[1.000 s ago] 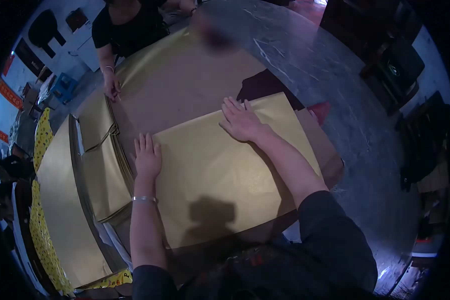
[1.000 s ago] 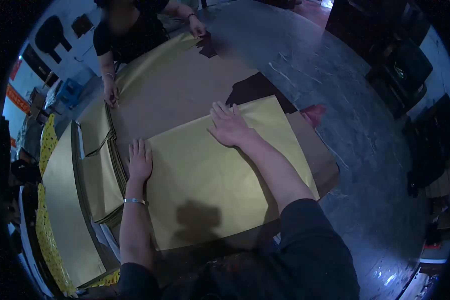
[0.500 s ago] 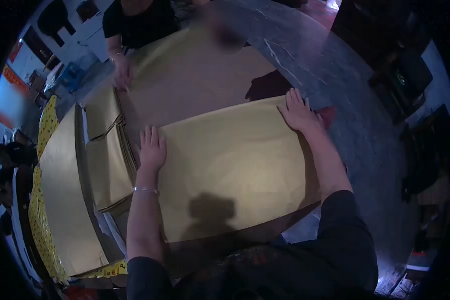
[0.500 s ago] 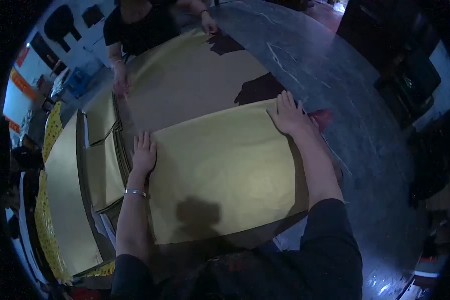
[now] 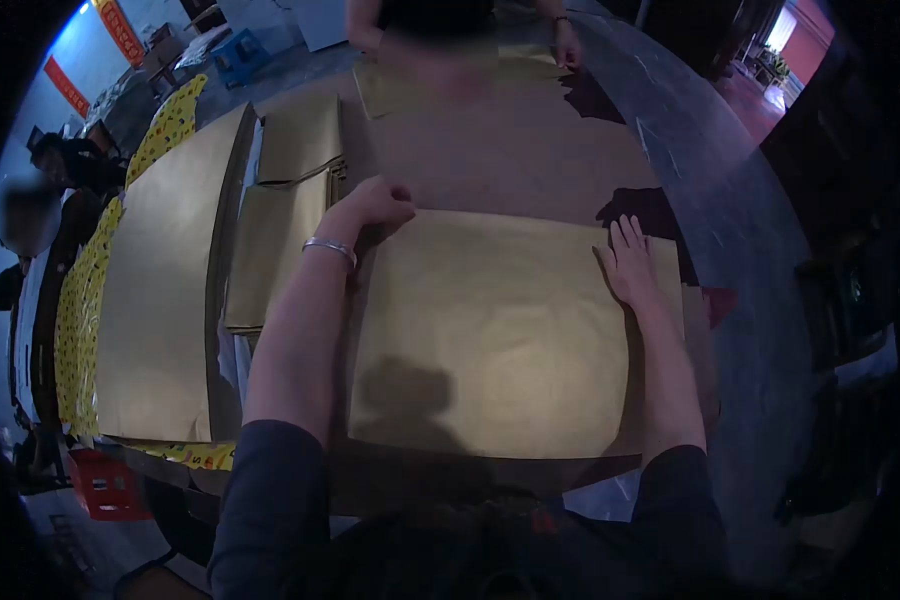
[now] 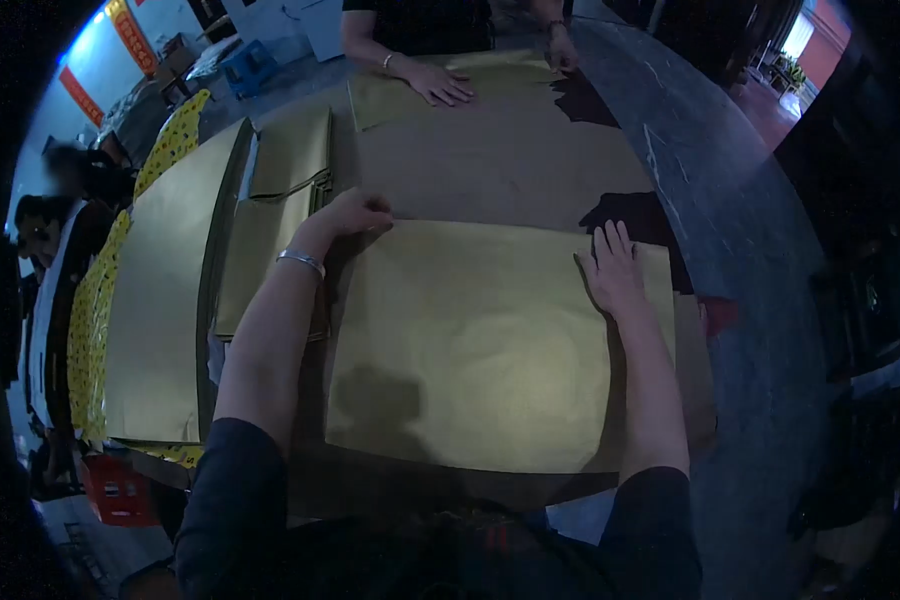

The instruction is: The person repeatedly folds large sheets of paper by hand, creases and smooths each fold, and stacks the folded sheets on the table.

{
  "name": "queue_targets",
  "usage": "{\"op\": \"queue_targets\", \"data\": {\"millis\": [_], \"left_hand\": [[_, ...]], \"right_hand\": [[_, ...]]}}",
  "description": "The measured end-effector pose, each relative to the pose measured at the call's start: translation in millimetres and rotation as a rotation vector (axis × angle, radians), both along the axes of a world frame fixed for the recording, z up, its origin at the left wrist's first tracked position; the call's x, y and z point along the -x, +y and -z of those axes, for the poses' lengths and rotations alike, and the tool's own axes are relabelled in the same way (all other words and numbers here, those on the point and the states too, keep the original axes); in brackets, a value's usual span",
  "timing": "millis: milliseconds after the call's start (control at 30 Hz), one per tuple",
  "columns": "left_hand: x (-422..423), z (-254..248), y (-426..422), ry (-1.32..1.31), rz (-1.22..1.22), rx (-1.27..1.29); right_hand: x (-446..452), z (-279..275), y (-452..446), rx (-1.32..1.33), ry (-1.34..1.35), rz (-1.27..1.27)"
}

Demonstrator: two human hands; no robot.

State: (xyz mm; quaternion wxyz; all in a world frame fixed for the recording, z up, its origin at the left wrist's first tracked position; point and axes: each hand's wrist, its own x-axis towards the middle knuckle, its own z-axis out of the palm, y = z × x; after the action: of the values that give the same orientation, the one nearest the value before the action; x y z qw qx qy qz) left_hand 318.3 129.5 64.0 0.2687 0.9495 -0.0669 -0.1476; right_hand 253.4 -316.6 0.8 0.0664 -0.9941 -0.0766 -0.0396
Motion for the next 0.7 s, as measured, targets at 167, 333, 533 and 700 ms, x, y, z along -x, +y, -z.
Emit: {"op": "queue_targets", "data": {"millis": [167,333,533,700], "left_hand": [[-2,3,4,0.043,0.034,-0.191],[0,2,9,0.009,-0.028,0.079],[37,-46,-19,-0.136,-0.022,0.457],[71,-112,-35,-0.293,0.123,0.501]], "right_hand": [[-1,4,-3,-0.01,-0.012,-0.005],[-6,-17,12,0.036,0.02,-0.021],[-24,-96,118,-0.263,-0.041,-0.299],[-24,-142,188,-0.578,0.015,-0.521]]}}
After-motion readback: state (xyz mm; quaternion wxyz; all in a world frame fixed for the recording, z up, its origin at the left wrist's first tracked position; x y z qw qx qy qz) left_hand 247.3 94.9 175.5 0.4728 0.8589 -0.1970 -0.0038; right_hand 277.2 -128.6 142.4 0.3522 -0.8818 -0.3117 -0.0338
